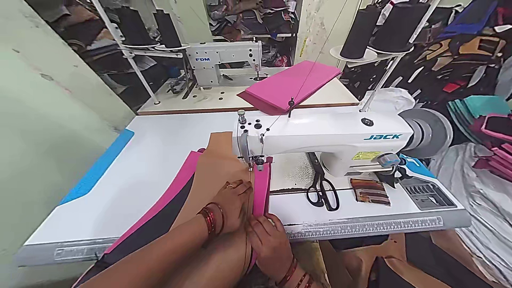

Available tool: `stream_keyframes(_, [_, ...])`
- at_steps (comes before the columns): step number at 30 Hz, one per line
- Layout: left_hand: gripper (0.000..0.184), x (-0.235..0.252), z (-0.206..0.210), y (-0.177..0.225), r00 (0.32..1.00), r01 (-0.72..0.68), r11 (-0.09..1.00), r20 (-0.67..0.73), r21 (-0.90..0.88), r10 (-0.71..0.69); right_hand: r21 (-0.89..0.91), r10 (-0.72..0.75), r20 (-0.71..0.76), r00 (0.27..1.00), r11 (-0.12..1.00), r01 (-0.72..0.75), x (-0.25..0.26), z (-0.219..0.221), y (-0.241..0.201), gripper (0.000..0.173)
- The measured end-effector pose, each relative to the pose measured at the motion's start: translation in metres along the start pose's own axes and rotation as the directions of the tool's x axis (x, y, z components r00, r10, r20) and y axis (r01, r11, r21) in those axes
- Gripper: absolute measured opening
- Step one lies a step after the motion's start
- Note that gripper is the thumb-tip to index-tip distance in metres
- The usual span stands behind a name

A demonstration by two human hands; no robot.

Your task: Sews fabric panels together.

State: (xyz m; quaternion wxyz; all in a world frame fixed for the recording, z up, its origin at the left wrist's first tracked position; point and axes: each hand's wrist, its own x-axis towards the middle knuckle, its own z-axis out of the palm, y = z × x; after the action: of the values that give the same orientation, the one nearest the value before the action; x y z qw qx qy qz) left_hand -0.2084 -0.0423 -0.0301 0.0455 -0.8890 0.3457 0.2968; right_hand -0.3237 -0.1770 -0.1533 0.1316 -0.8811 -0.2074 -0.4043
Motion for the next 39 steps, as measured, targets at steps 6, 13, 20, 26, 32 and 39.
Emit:
stream_keyframes(6, [0.066,0.010,-0.016,0.004,0.995,0.064,0.997,0.071,0.047,-0.068,0.024,0.030,0.023,0.999,0.999,-0.030,0.009,0.005,0.008,0.026])
stream_keyframes(13, [0.062,0.027,-0.029,-0.002,0.995,0.082,0.995,0.058,0.056,-0.085,0.036,0.064,0.047,0.997,0.997,-0.066,0.021,0.012,0.019,0.027])
stream_keyframes(20, [0.054,0.012,-0.025,0.007,0.995,0.102,0.992,-0.028,0.079,-0.100,0.031,0.109,0.108,0.988,0.993,-0.113,0.033,0.017,0.027,0.019])
stream_keyframes(26, [0.055,0.021,-0.034,0.008,0.987,0.145,0.989,0.059,0.035,-0.147,0.083,0.095,0.236,0.967,0.990,-0.117,0.048,0.017,0.039,0.016])
stream_keyframes(32, [0.053,0.029,-0.046,0.007,0.976,0.199,0.978,0.072,0.066,-0.204,0.075,0.134,0.266,0.955,0.984,-0.160,0.056,0.025,0.048,0.021])
stream_keyframes(39, [0.048,0.019,-0.047,0.011,0.962,0.254,0.962,0.076,0.098,-0.261,0.112,0.156,0.347,0.925,0.972,-0.206,0.066,0.028,0.055,0.024])
